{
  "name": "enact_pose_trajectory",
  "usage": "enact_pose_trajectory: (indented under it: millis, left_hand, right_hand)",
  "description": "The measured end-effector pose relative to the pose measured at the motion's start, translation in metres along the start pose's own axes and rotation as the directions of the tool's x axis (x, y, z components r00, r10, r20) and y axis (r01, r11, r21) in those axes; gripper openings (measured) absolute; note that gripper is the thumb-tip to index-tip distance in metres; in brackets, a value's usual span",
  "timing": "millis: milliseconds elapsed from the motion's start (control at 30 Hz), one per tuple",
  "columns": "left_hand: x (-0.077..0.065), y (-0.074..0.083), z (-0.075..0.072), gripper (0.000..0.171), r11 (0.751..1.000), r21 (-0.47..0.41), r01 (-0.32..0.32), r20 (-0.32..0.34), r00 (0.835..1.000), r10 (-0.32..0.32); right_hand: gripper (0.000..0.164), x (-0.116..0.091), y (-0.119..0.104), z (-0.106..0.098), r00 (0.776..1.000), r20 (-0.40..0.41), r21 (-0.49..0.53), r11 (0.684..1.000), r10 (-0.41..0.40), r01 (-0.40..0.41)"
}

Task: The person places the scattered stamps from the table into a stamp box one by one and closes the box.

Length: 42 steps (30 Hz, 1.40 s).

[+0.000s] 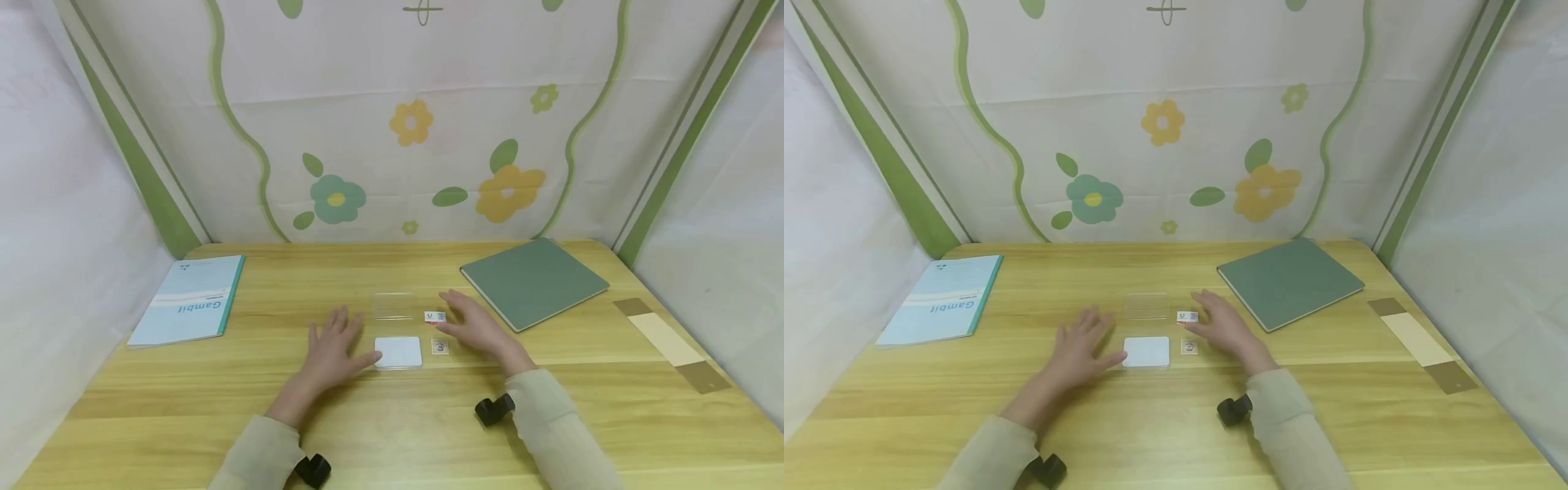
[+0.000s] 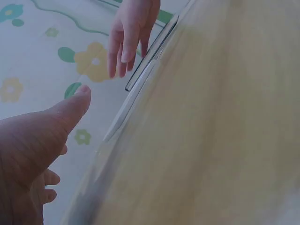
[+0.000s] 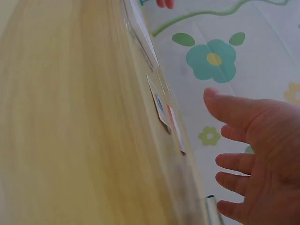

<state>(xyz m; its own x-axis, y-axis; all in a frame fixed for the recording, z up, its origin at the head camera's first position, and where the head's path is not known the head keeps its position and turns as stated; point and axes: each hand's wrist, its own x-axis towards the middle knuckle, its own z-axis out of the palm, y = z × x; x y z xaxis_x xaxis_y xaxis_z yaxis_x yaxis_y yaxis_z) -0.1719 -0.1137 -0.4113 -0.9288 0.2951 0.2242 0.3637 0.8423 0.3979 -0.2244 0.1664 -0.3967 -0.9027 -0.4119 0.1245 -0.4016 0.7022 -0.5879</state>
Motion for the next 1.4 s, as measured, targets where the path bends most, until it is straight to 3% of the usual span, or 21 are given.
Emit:
enact_pose_trajectory:
  millis: [167, 367, 633, 1400]
  left_hand:
    - [-0.002, 0.001, 0.006, 0.082, 0.999, -0.04, -0.016, 0.011, 1.0, 0.016]
    - [-0.004, 0.003, 0.013, 0.079, 0.997, -0.077, -0.022, 0.042, 0.999, 0.025]
    - [-0.006, 0.001, 0.021, 0.074, 0.998, -0.054, -0.044, 0.014, 0.999, 0.045]
    - [-0.008, 0.0, 0.023, 0.066, 0.997, -0.062, -0.046, 0.024, 0.999, 0.048]
  right_hand:
    - [0.057, 0.004, 0.01, 0.012, 1.0, -0.022, 0.091, 0.996, -0.012, 0.014]
    - [0.052, 0.005, 0.022, 0.024, 0.996, -0.088, -0.003, 1.0, -0.03, 0.03]
    - [0.044, 0.005, 0.023, 0.028, 0.991, -0.135, -0.048, 0.999, -0.025, 0.018]
    - [0.028, 0.004, 0.02, 0.028, 0.984, -0.181, -0.008, 1.0, -0.003, 0.001]
